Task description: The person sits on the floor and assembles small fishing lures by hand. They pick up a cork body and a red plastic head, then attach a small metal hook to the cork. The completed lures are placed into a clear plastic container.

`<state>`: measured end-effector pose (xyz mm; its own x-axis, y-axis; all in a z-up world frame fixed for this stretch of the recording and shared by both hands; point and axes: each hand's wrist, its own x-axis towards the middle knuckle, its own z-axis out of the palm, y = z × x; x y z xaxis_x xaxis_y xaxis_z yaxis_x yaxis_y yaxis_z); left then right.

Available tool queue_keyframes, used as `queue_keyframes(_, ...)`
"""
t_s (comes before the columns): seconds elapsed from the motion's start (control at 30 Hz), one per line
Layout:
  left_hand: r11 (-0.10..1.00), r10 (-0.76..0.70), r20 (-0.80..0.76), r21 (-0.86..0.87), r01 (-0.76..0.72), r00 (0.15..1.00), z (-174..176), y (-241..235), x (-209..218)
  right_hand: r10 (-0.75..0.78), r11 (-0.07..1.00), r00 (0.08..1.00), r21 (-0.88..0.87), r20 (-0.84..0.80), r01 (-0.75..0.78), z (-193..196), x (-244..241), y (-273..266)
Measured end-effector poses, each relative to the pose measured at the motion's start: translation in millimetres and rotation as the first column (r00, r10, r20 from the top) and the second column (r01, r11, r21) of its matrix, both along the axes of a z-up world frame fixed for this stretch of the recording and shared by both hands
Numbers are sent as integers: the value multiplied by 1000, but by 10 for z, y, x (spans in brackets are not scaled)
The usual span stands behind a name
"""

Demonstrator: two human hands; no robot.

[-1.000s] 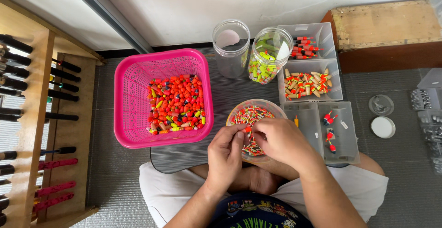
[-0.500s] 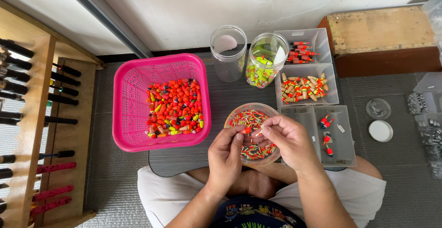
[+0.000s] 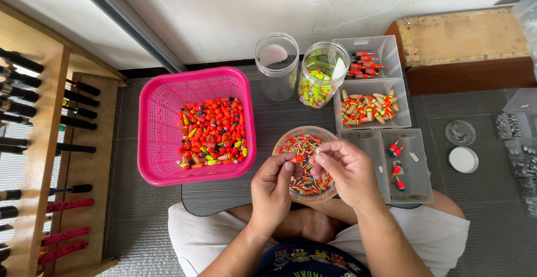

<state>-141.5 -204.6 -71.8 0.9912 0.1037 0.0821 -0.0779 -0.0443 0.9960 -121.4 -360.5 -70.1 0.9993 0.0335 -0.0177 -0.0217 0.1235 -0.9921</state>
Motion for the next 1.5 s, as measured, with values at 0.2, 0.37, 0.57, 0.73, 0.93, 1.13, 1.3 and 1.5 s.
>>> queue_keyframes(0.2,1000,-6,-10,7,6,1000,-21,2,9,13,998,997,59,-74,-8,14,-8,5)
queue_keyframes(0.37,999,-9,-29,-32,8,1000,-32,-2,7,-19,1000,1000,12,-17,19,-11,-25,10)
queue_keyframes(0.57,1000,-13,-31,-28,12,999,-37,4,2,-15,981,992,-190,129,39,13,-14,25)
queue_keyframes(0.73,998,-19,15,58,18,1000,1,7,14,107,950,947,-313,303,-7,105,26,24)
queue_keyframes(0.93,988,-55,61,146,46,997,29,7,16,138,909,914,-414,381,35,162,54,8)
queue_keyframes(1.13,975,-94,81,208,76,992,-27,14,11,228,861,874,-508,429,25,38,85,-154)
queue_keyframes(1.3,939,-141,207,337,65,968,-88,10,5,357,808,817,-589,453,-26,7,141,-214)
queue_keyframes(1.5,947,-97,166,319,40,981,-112,-34,39,267,809,874,-587,406,25,-156,118,-217)
